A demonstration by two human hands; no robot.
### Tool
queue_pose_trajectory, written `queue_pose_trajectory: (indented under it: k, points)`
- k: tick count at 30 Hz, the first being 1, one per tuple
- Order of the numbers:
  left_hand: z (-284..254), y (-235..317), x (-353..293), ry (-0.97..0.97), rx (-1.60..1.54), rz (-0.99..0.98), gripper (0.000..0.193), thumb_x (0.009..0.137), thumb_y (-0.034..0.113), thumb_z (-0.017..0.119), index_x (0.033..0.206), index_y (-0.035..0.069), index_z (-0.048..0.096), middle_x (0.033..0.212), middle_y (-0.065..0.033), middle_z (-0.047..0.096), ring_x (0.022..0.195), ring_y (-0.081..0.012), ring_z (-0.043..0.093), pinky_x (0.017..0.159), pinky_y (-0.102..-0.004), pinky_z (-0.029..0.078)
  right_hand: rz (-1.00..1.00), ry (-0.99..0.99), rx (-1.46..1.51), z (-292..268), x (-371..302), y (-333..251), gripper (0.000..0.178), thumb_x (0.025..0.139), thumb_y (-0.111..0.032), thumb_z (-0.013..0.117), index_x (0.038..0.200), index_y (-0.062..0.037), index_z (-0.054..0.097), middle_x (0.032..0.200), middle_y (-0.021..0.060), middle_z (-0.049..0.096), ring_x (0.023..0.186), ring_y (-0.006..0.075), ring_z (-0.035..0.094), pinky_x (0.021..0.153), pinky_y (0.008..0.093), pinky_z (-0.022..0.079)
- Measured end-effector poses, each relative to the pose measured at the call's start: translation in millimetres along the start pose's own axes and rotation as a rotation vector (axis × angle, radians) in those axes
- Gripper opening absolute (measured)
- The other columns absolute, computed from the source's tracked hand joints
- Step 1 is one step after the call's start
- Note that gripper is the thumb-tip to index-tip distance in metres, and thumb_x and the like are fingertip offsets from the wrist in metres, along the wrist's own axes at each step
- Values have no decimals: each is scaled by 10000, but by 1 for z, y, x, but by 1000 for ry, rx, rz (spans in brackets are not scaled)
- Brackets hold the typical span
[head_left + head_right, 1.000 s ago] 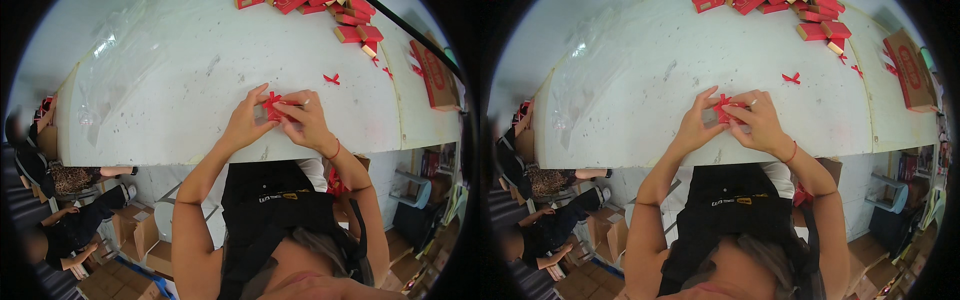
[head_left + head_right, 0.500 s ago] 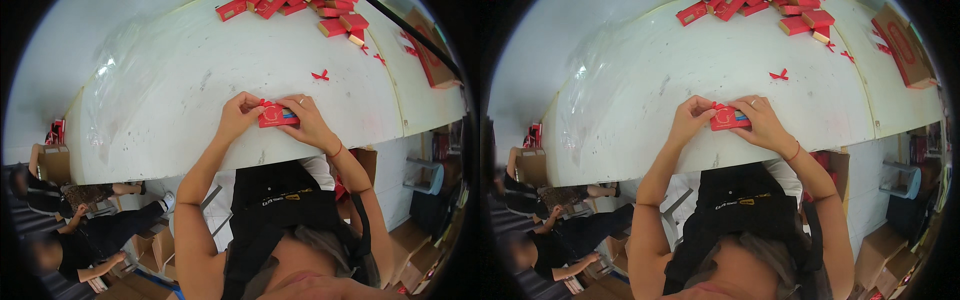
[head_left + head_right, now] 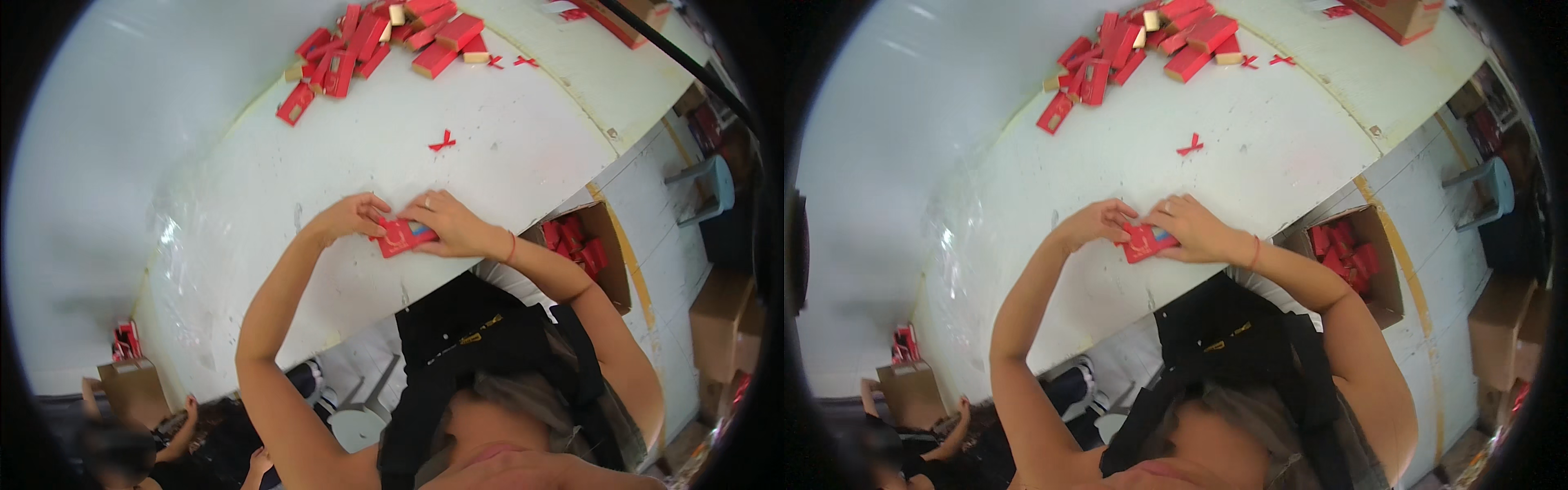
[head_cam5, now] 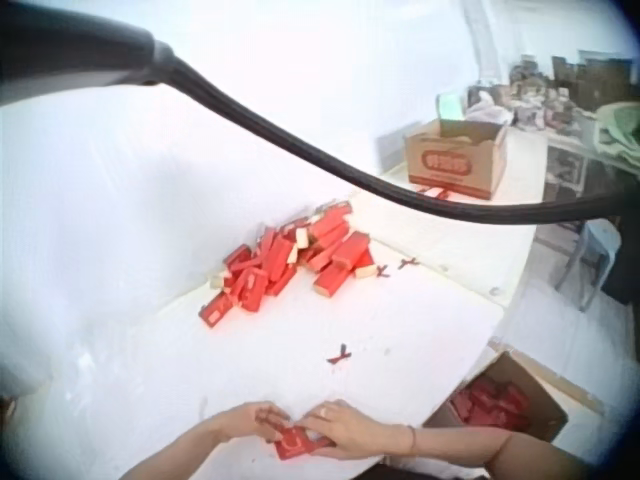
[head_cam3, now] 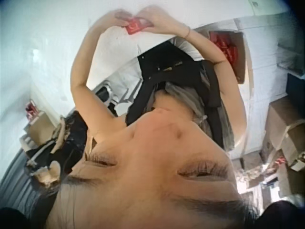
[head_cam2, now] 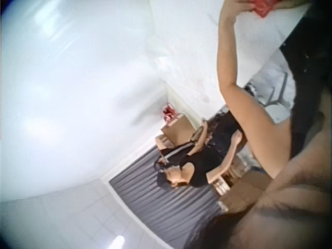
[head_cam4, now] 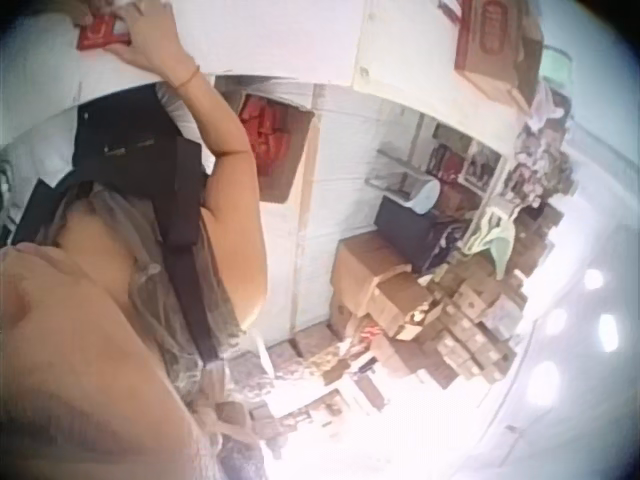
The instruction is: The person assembles small red rectangular boxes by folding the cardboard flaps and attaching small red decorative pieces to the top. The person handles the boxes one at a time, folding them into shape and placing the finished units on the table.
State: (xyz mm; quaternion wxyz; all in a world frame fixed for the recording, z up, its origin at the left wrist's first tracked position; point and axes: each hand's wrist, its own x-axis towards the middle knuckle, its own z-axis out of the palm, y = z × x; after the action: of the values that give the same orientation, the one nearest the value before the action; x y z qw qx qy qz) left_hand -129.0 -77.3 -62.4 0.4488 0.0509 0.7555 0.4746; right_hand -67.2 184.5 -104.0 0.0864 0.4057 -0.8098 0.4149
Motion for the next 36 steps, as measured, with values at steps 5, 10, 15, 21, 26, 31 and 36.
queue_pose_trajectory:
  k: [5,10,15,21,26,31,36]
  points:
    - [11,72,59,306,115,372,430,823,168,794,1194,46,614,1119,-95,675,1002,-143,640,862,-305,509,317,188,82,-96,-103,-35,527,709,-199,835,1170,-56,623,1085,125,633,1044,318,590,929,405,469]
    - [-20,122,200,990,730,775,453,816,254,781,1199,77,616,1247,-145,591,1144,-294,571,924,-420,491,843,201,-182,-178,-224,-60,746,618,-229,871,1285,-46,590,1254,159,578,1183,325,534,1042,413,404]
    - [-24,131,256,1066,688,629,497,830,293,746,1249,84,578,1204,-147,597,1105,-342,585,906,-442,493,796,377,-187,-159,-236,-49,659,728,-148,819,1326,-42,562,1359,175,533,1251,331,509,1074,397,402]
    - [-12,91,151,439,-546,484,376,986,375,557,1181,53,564,1057,-86,632,839,-226,648,664,-333,495,638,435,8,-145,-170,-16,498,780,-87,768,1251,-21,620,1250,136,633,1153,274,592,993,351,452]
    - [50,50,9,307,-713,330,409,1014,424,499,1152,47,576,993,-75,633,766,-194,633,576,-305,464,237,464,293,-106,-46,-4,565,795,-109,780,1317,-25,582,1245,111,630,1134,215,582,944,337,468]
    - [80,2,-36,579,-503,285,371,1000,391,564,1140,47,588,1010,-88,653,731,-172,668,540,-290,477,240,46,581,-49,30,-12,505,819,-104,767,1276,-4,578,1215,113,637,1114,172,590,949,313,472]
    - [86,-38,-34,1022,-22,591,214,879,145,766,1004,-3,673,883,-63,716,759,-109,696,641,-245,533,182,121,395,-6,42,-10,352,811,-79,752,1128,7,625,1062,136,668,983,235,658,883,332,511]
